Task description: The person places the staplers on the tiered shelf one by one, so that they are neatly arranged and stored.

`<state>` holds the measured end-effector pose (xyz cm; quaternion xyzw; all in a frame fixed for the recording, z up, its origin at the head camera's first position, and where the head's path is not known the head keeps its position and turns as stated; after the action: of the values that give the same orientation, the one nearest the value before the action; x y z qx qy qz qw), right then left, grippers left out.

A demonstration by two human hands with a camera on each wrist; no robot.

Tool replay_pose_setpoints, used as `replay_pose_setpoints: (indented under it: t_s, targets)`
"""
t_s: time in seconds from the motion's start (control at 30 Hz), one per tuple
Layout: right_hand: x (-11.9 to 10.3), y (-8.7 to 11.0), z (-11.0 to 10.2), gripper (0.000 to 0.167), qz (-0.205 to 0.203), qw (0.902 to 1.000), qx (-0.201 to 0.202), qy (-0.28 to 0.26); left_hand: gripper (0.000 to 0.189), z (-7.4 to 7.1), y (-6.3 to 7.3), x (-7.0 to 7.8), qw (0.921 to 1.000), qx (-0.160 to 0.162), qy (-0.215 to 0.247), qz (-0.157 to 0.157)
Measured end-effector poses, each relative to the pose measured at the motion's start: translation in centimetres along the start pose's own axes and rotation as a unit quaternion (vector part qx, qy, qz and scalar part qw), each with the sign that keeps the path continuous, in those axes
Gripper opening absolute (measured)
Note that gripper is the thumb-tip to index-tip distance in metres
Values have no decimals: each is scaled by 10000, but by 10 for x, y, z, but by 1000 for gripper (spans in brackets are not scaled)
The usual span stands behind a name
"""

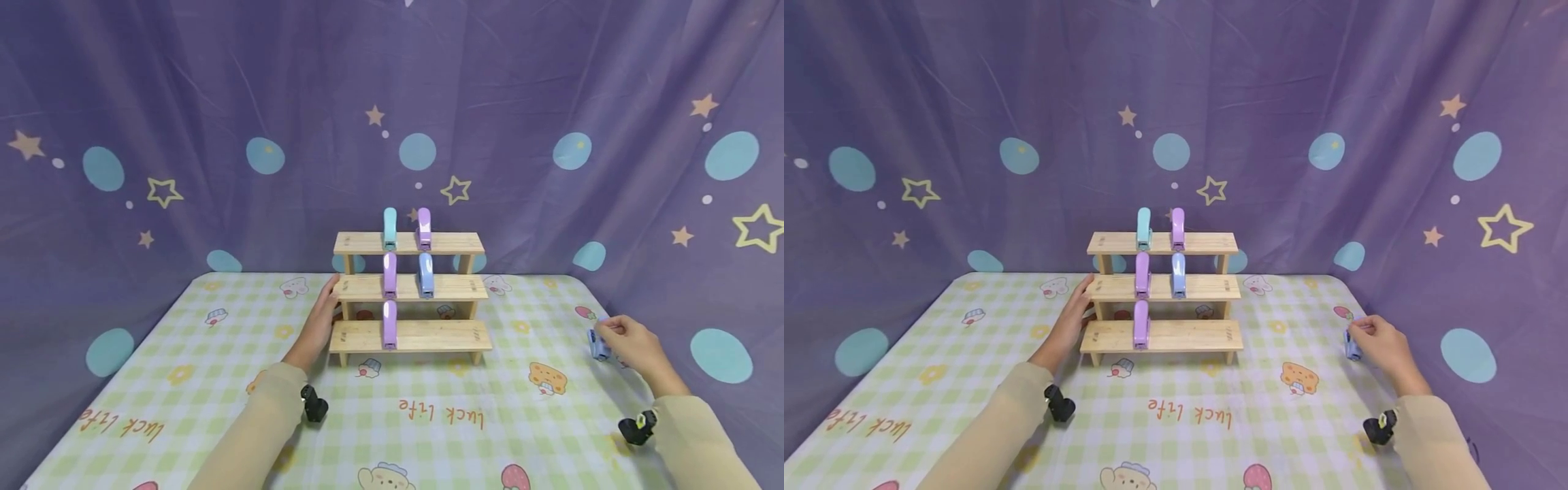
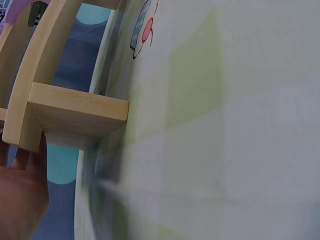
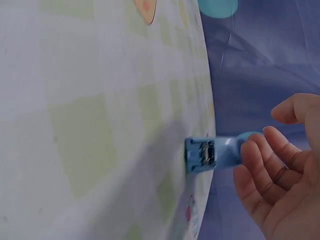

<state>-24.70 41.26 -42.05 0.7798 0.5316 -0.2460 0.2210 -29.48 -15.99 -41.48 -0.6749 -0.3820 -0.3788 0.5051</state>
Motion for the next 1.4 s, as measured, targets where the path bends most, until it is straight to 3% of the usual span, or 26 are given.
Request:
replay_pose_setpoints:
  t_s: [0.1, 0.3, 0.4, 0.67, 0.97, 1.17, 1.4]
  targets:
    - [6, -1, 0, 51, 94, 9999, 17, -74, 54, 0, 1, 5, 10000, 6, 80, -29]
    - [17, -5, 3, 54, 261, 9994, 184, -107, 55, -1, -1, -19, 9999, 94, -78, 67]
    - [22, -7, 6, 56, 342, 9991, 165, -171, 55, -1, -2, -22, 9999, 86, -73, 104]
    - [31, -11, 13, 73, 627, 9965, -405, -386, 54, 0, 4, 14, 9999, -37, -1, -97]
    - [33, -11, 12, 80, 884, 9930, -631, -463, 54, 0, -2, -19, 10000, 77, 0, 62]
    - [33, -11, 12, 78, 863, 9931, -591, -531, 54, 0, -2, -20, 9997, 146, -21, 182]
    - [32, -11, 11, 73, 801, 9939, -542, -535, 55, 1, -1, -17, 9997, 161, -159, 18]
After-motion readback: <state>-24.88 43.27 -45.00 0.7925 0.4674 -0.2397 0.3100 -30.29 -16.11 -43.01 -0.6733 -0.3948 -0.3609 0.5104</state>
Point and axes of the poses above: each hand's wrist, its own y-axis away from the middle knuckle, its own z-axis out of the palm, x = y × z, the point moved 1 cm from there along -y, towards the middle knuckle, and after that the axes turned 15 degrees about z, right-handed, at the moved point
